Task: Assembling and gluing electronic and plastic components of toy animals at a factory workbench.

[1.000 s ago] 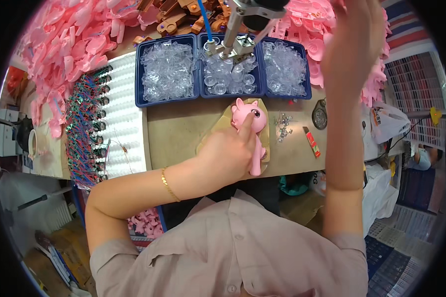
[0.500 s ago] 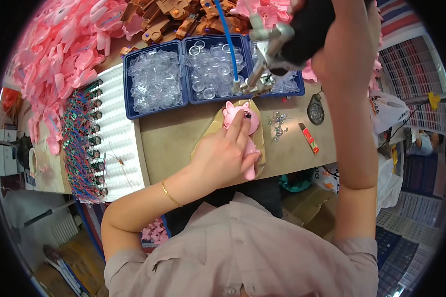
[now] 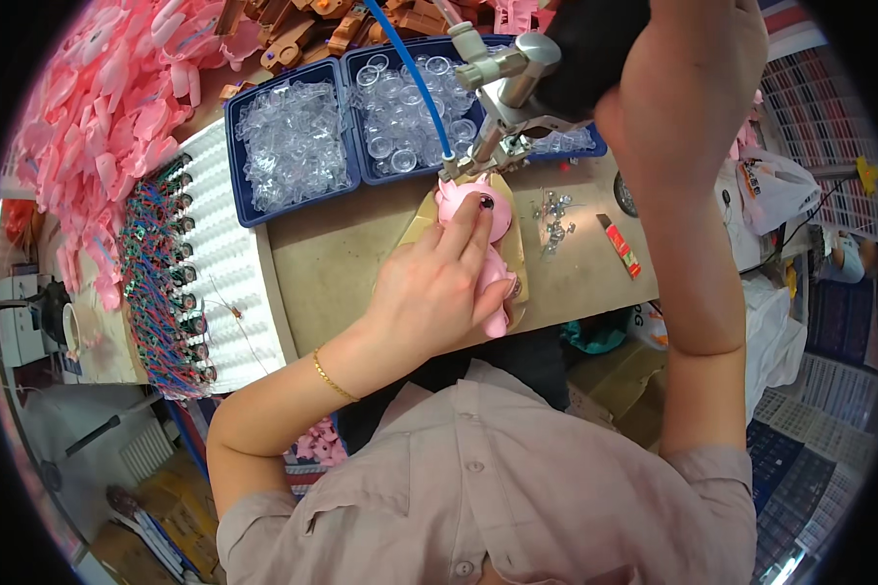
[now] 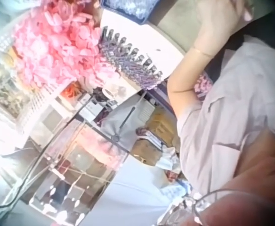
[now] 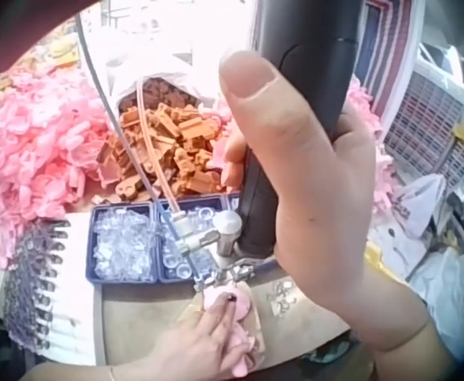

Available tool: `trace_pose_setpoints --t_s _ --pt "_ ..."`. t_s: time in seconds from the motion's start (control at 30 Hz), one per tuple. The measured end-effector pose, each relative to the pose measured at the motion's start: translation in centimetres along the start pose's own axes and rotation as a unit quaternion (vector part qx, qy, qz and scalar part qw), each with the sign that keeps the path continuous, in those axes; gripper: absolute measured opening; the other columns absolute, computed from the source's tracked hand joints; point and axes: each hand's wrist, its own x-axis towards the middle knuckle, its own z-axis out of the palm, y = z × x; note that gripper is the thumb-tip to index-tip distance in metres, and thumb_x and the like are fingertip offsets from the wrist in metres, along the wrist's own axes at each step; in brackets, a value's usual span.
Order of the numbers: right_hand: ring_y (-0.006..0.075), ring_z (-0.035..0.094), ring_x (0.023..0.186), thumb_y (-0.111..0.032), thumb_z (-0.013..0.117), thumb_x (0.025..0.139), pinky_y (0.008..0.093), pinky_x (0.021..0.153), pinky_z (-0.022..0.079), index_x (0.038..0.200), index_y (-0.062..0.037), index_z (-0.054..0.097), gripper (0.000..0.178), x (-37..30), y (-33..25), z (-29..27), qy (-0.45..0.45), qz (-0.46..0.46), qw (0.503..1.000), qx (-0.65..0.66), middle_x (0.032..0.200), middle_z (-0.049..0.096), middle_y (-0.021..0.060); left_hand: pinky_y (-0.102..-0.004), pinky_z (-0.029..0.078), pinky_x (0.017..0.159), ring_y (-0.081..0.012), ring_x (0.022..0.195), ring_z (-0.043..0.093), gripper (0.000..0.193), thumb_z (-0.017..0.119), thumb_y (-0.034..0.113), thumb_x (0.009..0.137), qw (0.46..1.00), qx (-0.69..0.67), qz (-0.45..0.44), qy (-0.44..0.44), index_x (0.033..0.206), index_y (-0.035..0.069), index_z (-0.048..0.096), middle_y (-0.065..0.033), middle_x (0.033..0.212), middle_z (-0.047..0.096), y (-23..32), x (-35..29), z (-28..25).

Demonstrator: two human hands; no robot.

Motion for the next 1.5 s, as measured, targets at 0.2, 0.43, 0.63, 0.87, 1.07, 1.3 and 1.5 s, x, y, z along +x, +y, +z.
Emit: trace_pose_setpoints --t_s 0.2,0.43,0.63,0.87,1.07,1.3,1.5 --pt "0.0089 0.053 0.052 -0.031 0.067 0.085 0.0221 0.049 0.041 0.088 -0.002 0.061 0.029 -0.8 0.0 0.1 -0.019 0.031 0.999 0.009 0.062 0.056 0.0023 -0.0317 0.052 0.061 -0.0216 0.078 0.06 0.057 0.067 0.038 0.076 0.999 -0.021 -0.019 0.019 0.115 -0.003 0.06 -0.0159 0.12 0.056 0.1 -0.2 -0.2" --pt "0.0111 0.054 0.053 -0.037 0.064 0.085 0.022 0.052 0.043 0.098 0.0015 0.058 0.041 1.1 -3.6 0.0 0.086 -0.045 0.994 -0.052 0.062 0.055 0.0037 -0.0283 0.053 0.06 -0.0191 0.074 0.061 0.057 0.067 0.03 0.074 0.999 0.036 -0.012 -0.013 0.121 -0.002 0.056 -0.0145 0.125 0.056 0.0 -0.6 0.0" --pt "0.012 0.052 0.051 -0.04 0.06 0.086 0.0226 0.05 0.041 0.102 0.0026 0.056 0.046 -1.7 -4.3 -1.4 0.055 -0.043 0.997 -0.044 0.061 0.054 0.0044 -0.0273 0.055 0.063 -0.0176 0.077 0.063 0.06 0.066 0.02 0.069 0.997 0.058 -0.011 -0.042 0.124 0.0 0.055 -0.0127 0.132 0.053 -0.3 -0.9 -0.2" --pt "0.0107 0.051 0.054 -0.031 0.06 0.089 0.0228 0.052 0.04 0.096 0.0028 0.057 0.034 -2.4 -3.2 -2.1 0.006 -0.052 0.998 0.026 0.062 0.053 0.0037 -0.0282 0.055 0.061 -0.0182 0.077 0.063 0.054 0.065 0.021 0.07 0.998 0.051 -0.014 -0.019 0.119 0.0 0.058 -0.0116 0.132 0.053 -0.2 -0.9 0.3" --pt "0.0109 0.053 0.052 -0.02 0.065 0.086 0.0232 0.049 0.042 0.092 0.0017 0.058 0.023 -4.0 -3.1 -2.1 0.03 0.055 0.997 0.044 0.063 0.057 0.0044 -0.0296 0.055 0.06 -0.0189 0.076 0.063 0.046 0.064 0.02 0.072 0.998 0.042 -0.022 -0.027 0.113 0.0 0.061 -0.0115 0.129 0.056 0.0 -0.8 -0.3" --pt "0.01 0.052 0.051 -0.042 0.059 0.088 0.022 0.047 0.041 0.101 0.0008 0.057 0.044 -2.7 -7.1 -1.2 0.047 -0.093 0.994 -0.036 0.06 0.052 0.0027 -0.0309 0.054 0.062 -0.0206 0.074 0.064 0.043 0.061 0.019 0.077 0.999 0.037 -0.038 -0.009 0.118 0.004 0.059 -0.0093 0.128 0.056 -0.5 -1.7 0.5" --pt "0.0119 0.05 0.052 -0.043 0.055 0.091 0.0224 0.051 0.04 0.107 0.0038 0.054 0.049 -4.6 -6.8 -2.4 -0.036 -0.031 0.999 0.018 0.062 0.051 0.0044 -0.0313 0.054 0.062 -0.0213 0.072 0.064 0.04 0.058 0.016 0.079 0.999 0.036 -0.009 0.036 0.117 0.005 0.059 -0.0081 0.125 0.058 -0.7 -1.8 0.8"
